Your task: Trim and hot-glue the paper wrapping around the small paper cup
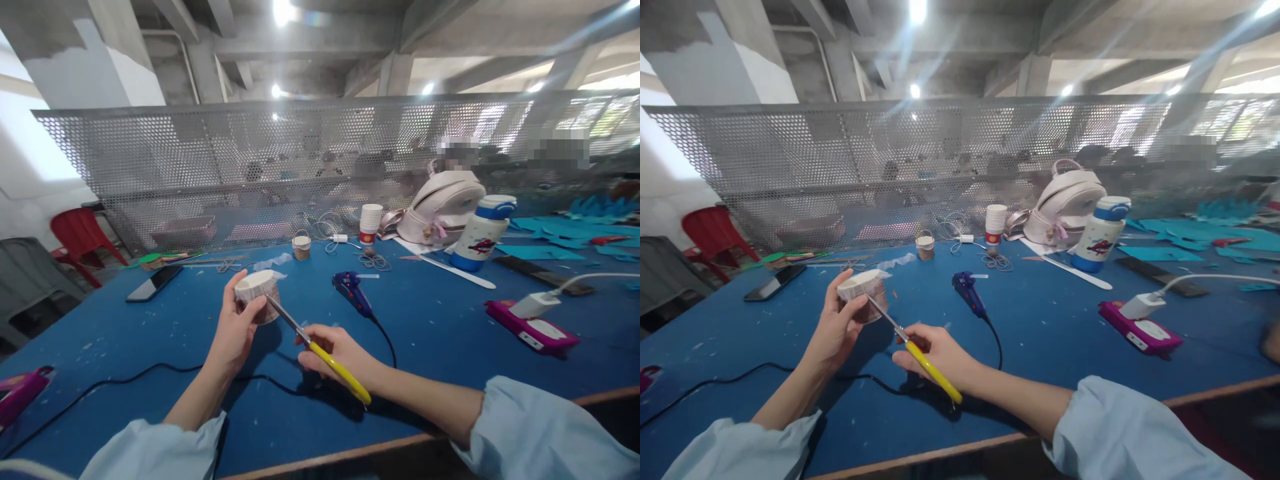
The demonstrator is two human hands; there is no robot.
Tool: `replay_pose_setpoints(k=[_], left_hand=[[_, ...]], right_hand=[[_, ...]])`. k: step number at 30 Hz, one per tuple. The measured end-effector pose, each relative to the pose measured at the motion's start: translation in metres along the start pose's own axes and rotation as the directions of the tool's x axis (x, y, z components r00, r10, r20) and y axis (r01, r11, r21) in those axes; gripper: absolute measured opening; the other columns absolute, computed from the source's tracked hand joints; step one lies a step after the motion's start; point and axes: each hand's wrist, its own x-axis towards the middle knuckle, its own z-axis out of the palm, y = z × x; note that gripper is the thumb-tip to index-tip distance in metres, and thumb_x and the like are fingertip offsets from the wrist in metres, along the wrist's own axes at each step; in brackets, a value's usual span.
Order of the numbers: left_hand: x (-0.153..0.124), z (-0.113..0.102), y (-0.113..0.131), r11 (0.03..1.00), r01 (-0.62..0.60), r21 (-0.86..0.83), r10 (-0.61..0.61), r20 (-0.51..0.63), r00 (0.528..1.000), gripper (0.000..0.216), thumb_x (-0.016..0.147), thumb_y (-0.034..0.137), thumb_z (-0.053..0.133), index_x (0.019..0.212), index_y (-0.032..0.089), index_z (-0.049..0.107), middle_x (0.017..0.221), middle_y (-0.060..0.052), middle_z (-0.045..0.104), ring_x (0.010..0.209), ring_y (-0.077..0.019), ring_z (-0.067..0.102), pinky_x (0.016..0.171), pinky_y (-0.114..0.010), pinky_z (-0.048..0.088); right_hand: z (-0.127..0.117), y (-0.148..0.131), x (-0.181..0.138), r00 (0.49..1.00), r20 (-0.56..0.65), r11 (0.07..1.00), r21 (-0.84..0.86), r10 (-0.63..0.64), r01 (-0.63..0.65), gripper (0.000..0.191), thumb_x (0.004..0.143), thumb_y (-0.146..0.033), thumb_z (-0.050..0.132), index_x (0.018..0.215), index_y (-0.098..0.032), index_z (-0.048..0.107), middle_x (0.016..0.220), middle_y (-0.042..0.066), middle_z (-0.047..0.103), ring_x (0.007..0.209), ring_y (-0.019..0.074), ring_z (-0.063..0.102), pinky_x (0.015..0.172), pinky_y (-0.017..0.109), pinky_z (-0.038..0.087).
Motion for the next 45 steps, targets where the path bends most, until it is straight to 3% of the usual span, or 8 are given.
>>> replay_pose_setpoints(k=[6,12,17,22,27,32,38,45], left_hand=[[-0.001,-0.001,-0.002,0.998,-0.055,0.038,0.054,0.017,0.998,0.067,0.064,0.026,0.078,0.126,0.031,0.05,0.122,-0.004,0.059,0.109,-0.0189,0.057,0.088,-0.03,0.05],[-0.002,-0.002,-0.002,0.998,-0.043,0.05,0.038,0.09,0.995,0.076,0.06,0.018,0.074,0.13,0.031,0.046,0.125,-0.006,0.057,0.111,-0.0223,0.058,0.084,-0.031,0.052],[-0.003,-0.003,-0.001,0.998,-0.001,-0.065,0.012,0.16,0.987,0.063,0.071,0.035,0.072,0.129,0.034,0.046,0.127,-0.006,0.058,0.11,-0.0255,0.061,0.086,-0.04,0.054],[-0.003,0.0,0.005,0.998,0.042,-0.052,-0.038,0.081,0.996,0.056,0.07,0.032,0.073,0.123,0.03,0.052,0.116,-0.004,0.063,0.099,-0.021,0.064,0.083,-0.035,0.053],[-0.001,0.0,0.005,0.995,0.042,-0.094,-0.037,0.049,0.998,0.056,0.068,0.031,0.074,0.12,0.03,0.054,0.112,-0.002,0.063,0.094,-0.0193,0.064,0.078,-0.032,0.054],[0.001,0.0,0.004,0.997,0.009,-0.078,-0.01,-0.014,1.0,0.052,0.069,0.031,0.073,0.117,0.032,0.054,0.108,0.001,0.062,0.09,-0.0177,0.062,0.076,-0.033,0.054],[-0.003,0.002,0.002,0.997,-0.05,-0.056,0.048,-0.041,0.998,0.048,0.07,0.033,0.072,0.114,0.033,0.053,0.106,0.001,0.061,0.092,-0.0173,0.061,0.075,-0.03,0.053],[-0.008,0.008,0.0,0.991,-0.095,-0.09,0.089,-0.066,0.994,0.045,0.068,0.031,0.075,0.109,0.03,0.054,0.107,0.0,0.063,0.091,-0.0158,0.061,0.073,-0.026,0.051]], right_hand=[[0.003,-0.001,0.003,0.999,0.019,0.998,0.044,0.043,-0.043,0.049,0.074,-0.057,0.07,0.097,-0.015,0.058,0.063,-0.004,0.059,0.047,0.0067,0.045,0.044,0.02,0.038],[0.001,0.002,0.003,0.999,0.007,0.998,0.039,0.044,-0.044,0.047,0.074,-0.057,0.07,0.095,-0.016,0.058,0.062,-0.005,0.058,0.044,0.0054,0.043,0.042,0.019,0.035],[0.0,-0.002,0.001,0.999,0.0,0.998,0.019,0.053,-0.053,0.048,0.073,-0.057,0.07,0.094,-0.016,0.059,0.062,-0.004,0.059,0.046,0.0064,0.044,0.044,0.02,0.035],[-0.001,0.001,0.0,0.998,-0.002,0.998,0.019,0.062,-0.062,0.05,0.072,-0.058,0.071,0.096,-0.016,0.06,0.063,-0.003,0.059,0.048,0.0071,0.045,0.045,0.021,0.036],[0.001,0.011,-0.001,1.0,-0.005,1.0,-0.004,-0.006,0.006,0.05,0.074,-0.059,0.07,0.096,-0.015,0.06,0.063,-0.004,0.052,0.052,0.0075,0.042,0.048,0.021,0.034],[0.002,0.013,-0.001,0.999,-0.022,0.998,-0.042,-0.044,0.043,0.051,0.074,-0.062,0.069,0.093,-0.016,0.059,0.061,-0.006,0.044,0.055,0.0085,0.038,0.051,0.023,0.031],[0.005,0.009,0.001,0.99,-0.061,0.984,-0.133,-0.125,0.116,0.04,0.08,-0.054,0.067,0.091,-0.017,0.057,0.066,-0.006,0.041,0.059,0.0089,0.036,0.054,0.022,0.031],[0.01,0.002,0.003,0.987,-0.087,0.988,-0.092,-0.134,0.126,0.036,0.081,-0.05,0.066,0.091,-0.016,0.056,0.067,-0.005,0.041,0.06,0.0094,0.036,0.056,0.023,0.031]])
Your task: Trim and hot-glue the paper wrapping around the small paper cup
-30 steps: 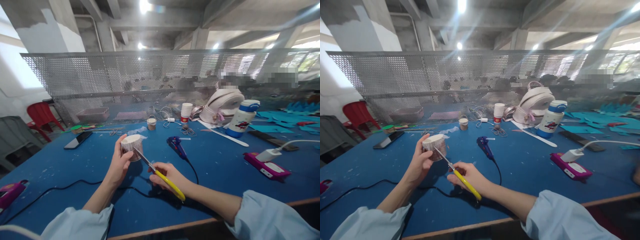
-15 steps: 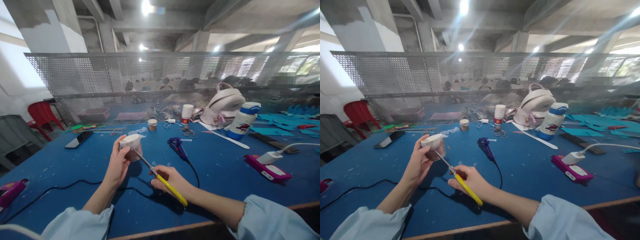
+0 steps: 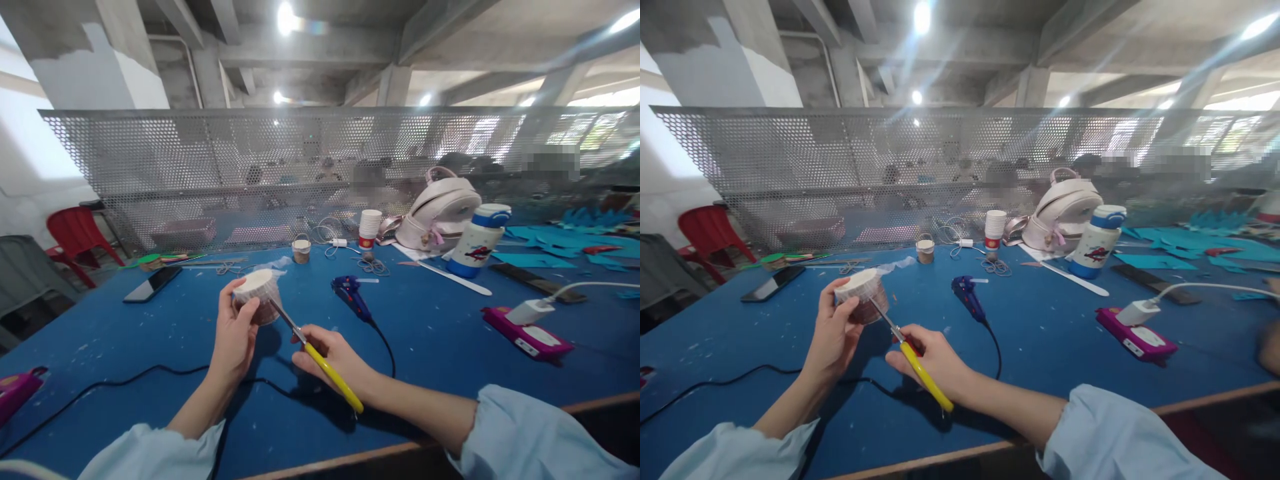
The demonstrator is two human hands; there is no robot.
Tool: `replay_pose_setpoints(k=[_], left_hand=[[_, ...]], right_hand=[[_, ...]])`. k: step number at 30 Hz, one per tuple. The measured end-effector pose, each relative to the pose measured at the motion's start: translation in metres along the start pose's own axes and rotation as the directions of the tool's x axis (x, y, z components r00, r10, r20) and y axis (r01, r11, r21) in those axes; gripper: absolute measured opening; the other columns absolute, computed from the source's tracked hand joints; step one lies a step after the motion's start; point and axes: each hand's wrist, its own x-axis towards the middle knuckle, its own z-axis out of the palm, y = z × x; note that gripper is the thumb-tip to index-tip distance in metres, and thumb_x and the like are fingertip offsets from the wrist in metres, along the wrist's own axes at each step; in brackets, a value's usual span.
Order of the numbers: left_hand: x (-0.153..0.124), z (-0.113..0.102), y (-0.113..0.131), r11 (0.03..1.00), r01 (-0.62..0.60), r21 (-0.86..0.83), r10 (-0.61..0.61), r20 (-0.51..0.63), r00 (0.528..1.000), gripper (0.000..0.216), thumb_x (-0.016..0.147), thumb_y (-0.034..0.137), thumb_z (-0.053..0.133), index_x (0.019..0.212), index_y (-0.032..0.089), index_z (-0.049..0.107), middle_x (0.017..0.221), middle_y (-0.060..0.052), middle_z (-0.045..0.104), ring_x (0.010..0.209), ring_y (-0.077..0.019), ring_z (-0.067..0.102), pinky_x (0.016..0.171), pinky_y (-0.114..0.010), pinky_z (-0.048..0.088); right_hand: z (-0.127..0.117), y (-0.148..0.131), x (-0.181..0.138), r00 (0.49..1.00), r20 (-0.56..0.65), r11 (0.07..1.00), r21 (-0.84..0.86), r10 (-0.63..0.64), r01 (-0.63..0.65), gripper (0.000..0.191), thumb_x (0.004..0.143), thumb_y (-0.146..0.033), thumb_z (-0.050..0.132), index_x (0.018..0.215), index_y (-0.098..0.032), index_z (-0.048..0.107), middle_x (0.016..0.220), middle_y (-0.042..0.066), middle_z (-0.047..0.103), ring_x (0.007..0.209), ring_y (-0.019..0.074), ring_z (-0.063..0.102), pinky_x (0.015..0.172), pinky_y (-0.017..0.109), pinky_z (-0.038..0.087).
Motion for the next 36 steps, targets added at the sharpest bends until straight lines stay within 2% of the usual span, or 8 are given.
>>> replay_pose_setpoints(k=[5,13,18,36], left_hand=[[0.0001,0.0005,-0.0011,1.0,-0.006,0.004,0.006,0.008,1.0,0.045,0.07,0.031,0.075,0.109,0.03,0.053,0.107,-0.001,0.063,0.093,-0.0173,0.062,0.076,-0.029,0.052],[0.0017,-0.0015,-0.0022,1.0,-0.014,0.004,0.014,0.002,1.0,0.045,0.07,0.031,0.076,0.109,0.029,0.054,0.107,0.0,0.062,0.092,-0.0151,0.062,0.072,-0.024,0.052],[0.0029,-0.0027,-0.0044,0.999,-0.034,0.024,0.033,0.019,0.999,0.045,0.071,0.033,0.074,0.11,0.029,0.053,0.109,0.0,0.062,0.093,-0.0156,0.062,0.075,-0.026,0.053],[0.0022,-0.0021,-0.0028,0.999,0.038,-0.001,-0.038,0.039,0.999,0.05,0.067,0.033,0.077,0.11,0.029,0.053,0.109,0.0,0.063,0.093,-0.0155,0.062,0.076,-0.027,0.054]], right_hand=[[-0.0002,-0.0015,0.0017,1.0,-0.011,1.0,0.002,-0.001,0.001,0.039,0.079,-0.053,0.067,0.089,-0.017,0.056,0.065,-0.006,0.04,0.059,0.0093,0.035,0.055,0.024,0.031],[-0.0027,-0.0011,0.0007,1.0,-0.008,1.0,-0.013,-0.014,0.014,0.035,0.08,-0.049,0.065,0.087,-0.015,0.058,0.062,-0.006,0.04,0.057,0.0085,0.033,0.053,0.023,0.03],[-0.0029,0.0007,0.002,0.999,-0.021,0.999,-0.03,-0.04,0.039,0.035,0.08,-0.049,0.065,0.086,-0.015,0.059,0.061,-0.006,0.041,0.057,0.0083,0.033,0.053,0.023,0.03],[-0.0048,-0.0087,0.0034,1.0,-0.019,1.0,-0.019,-0.01,0.009,0.045,0.076,-0.059,0.065,0.078,-0.015,0.059,0.059,-0.005,0.04,0.055,0.0082,0.032,0.051,0.023,0.03]])
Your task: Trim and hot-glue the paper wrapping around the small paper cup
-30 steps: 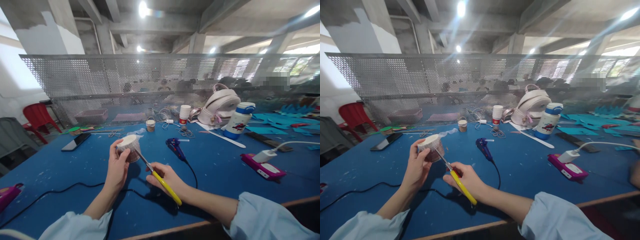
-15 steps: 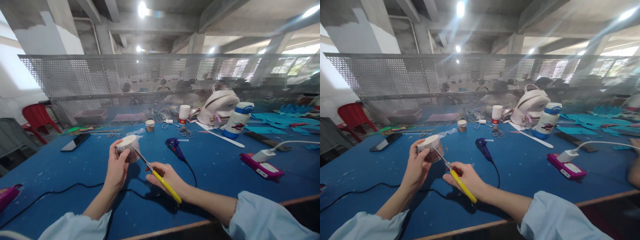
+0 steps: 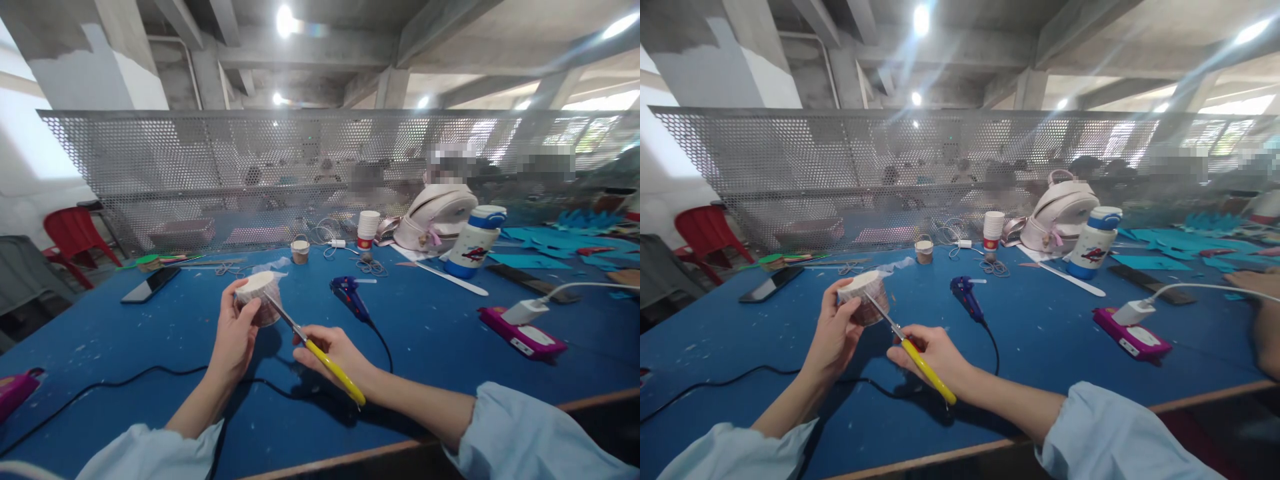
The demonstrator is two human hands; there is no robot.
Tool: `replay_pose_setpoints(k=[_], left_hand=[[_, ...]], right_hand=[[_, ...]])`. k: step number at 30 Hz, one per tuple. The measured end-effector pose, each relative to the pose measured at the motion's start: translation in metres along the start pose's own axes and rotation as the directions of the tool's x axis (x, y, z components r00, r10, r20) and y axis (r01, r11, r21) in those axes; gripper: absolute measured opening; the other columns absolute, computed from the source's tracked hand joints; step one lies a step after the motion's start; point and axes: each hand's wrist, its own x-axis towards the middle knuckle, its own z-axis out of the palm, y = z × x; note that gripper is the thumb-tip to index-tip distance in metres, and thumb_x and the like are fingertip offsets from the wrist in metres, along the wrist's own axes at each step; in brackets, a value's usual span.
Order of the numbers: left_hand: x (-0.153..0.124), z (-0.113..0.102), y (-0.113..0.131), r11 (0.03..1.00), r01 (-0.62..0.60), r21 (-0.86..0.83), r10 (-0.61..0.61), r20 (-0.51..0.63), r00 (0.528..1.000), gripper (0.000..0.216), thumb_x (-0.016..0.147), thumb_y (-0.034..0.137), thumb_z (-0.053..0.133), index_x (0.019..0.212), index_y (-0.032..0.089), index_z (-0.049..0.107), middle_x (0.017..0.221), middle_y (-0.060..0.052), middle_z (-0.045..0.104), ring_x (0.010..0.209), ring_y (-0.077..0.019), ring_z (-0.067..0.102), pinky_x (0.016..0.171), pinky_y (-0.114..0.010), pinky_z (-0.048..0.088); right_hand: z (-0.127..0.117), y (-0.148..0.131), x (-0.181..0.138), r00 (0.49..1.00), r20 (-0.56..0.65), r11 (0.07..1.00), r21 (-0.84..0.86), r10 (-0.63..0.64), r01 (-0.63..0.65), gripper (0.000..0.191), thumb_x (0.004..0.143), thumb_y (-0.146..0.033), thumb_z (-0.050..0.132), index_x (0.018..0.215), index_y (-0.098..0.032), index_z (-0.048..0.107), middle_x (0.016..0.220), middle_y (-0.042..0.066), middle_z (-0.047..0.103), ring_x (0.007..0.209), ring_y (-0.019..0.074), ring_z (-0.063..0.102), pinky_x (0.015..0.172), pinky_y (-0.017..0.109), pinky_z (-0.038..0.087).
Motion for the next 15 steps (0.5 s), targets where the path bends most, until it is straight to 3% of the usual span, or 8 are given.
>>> replay_pose_setpoints(k=[15], left_hand=[[0.0043,-0.006,-0.0038,1.0,-0.003,0.012,0.003,0.044,0.999,0.053,0.069,0.03,0.074,0.118,0.031,0.054,0.115,-0.002,0.06,0.098,-0.0179,0.061,0.079,-0.03,0.054]], right_hand=[[-0.0083,-0.001,0.0008,0.999,0.045,1.0,0.007,0.014,-0.014,0.046,0.075,-0.061,0.065,0.076,-0.015,0.058,0.056,-0.006,0.04,0.052,0.0076,0.034,0.05,0.023,0.03]])
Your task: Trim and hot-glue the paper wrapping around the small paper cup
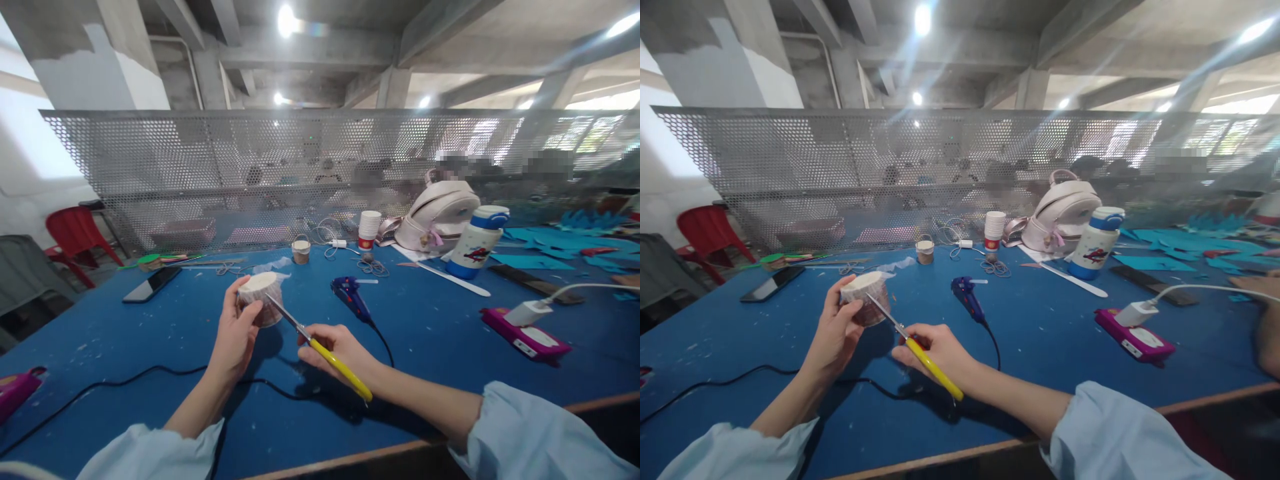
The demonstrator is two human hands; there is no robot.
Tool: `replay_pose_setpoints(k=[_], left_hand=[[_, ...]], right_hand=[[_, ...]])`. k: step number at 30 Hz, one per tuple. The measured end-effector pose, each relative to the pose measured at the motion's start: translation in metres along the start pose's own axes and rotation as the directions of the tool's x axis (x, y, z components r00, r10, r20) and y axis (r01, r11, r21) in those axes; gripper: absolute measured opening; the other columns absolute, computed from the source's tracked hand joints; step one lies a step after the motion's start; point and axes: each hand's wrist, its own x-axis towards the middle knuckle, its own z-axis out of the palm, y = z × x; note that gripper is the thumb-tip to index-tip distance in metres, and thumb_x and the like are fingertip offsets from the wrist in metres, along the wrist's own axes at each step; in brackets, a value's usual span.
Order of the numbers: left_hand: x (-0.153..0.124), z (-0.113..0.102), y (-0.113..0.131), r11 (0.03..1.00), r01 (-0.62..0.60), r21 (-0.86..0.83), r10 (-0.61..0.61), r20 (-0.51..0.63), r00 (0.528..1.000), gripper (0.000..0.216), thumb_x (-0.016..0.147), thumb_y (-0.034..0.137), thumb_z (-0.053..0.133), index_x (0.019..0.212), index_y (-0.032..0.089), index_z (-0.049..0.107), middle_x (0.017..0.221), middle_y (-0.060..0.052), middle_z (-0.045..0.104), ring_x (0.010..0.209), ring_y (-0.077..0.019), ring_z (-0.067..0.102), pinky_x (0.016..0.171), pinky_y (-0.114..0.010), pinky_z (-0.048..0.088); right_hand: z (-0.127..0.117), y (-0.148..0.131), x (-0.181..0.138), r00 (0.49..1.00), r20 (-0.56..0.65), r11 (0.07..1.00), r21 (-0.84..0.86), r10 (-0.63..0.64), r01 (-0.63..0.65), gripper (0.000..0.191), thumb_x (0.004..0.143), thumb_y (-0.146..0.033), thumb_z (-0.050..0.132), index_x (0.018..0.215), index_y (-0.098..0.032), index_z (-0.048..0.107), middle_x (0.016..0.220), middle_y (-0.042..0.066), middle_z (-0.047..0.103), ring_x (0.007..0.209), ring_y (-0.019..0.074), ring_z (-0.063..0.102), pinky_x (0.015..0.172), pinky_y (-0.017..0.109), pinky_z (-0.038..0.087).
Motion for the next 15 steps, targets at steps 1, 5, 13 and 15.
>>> replay_pose_setpoints(k=[1,5,13,15], left_hand=[[0.0,0.0,0.0,1.0,0.004,0.0,-0.004,0.004,1.0,0.054,0.069,0.029,0.074,0.119,0.031,0.054,0.115,-0.002,0.06,0.098,-0.0178,0.061,0.079,-0.03,0.054],[0.001,0.0,0.002,1.0,0.023,0.013,-0.023,0.021,1.0,0.058,0.067,0.028,0.074,0.122,0.032,0.054,0.117,-0.002,0.059,0.101,-0.0188,0.059,0.082,-0.032,0.053],[-0.001,0.0,0.007,0.992,0.092,0.091,-0.097,0.047,0.994,0.064,0.067,0.027,0.072,0.127,0.032,0.052,0.113,-0.002,0.061,0.098,-0.0191,0.06,0.081,-0.03,0.051],[-0.002,-0.001,0.008,0.988,0.108,0.113,-0.113,0.046,0.992,0.065,0.067,0.027,0.073,0.128,0.032,0.053,0.108,-0.001,0.063,0.094,-0.0178,0.06,0.078,-0.027,0.05]], right_hand=[[-0.001,-0.001,0.0,1.0,0.005,1.0,-0.01,0.0,0.0,0.045,0.075,-0.06,0.065,0.076,-0.016,0.058,0.056,-0.007,0.039,0.052,0.0076,0.033,0.05,0.023,0.03],[-0.007,-0.003,0.0,1.0,0.027,0.997,-0.077,0.007,-0.005,0.042,0.077,-0.057,0.064,0.076,-0.015,0.059,0.055,-0.007,0.038,0.052,0.0074,0.03,0.05,0.023,0.027],[-0.022,0.004,0.0,0.998,0.068,0.994,-0.109,0.005,0.002,0.05,0.073,-0.063,0.068,0.079,-0.014,0.062,0.056,-0.007,0.04,0.052,0.0076,0.031,0.049,0.023,0.027],[-0.026,0.002,0.0,0.996,0.086,0.993,-0.114,0.014,-0.004,0.049,0.074,-0.062,0.069,0.081,-0.014,0.063,0.057,-0.007,0.041,0.052,0.0075,0.032,0.049,0.023,0.027]])
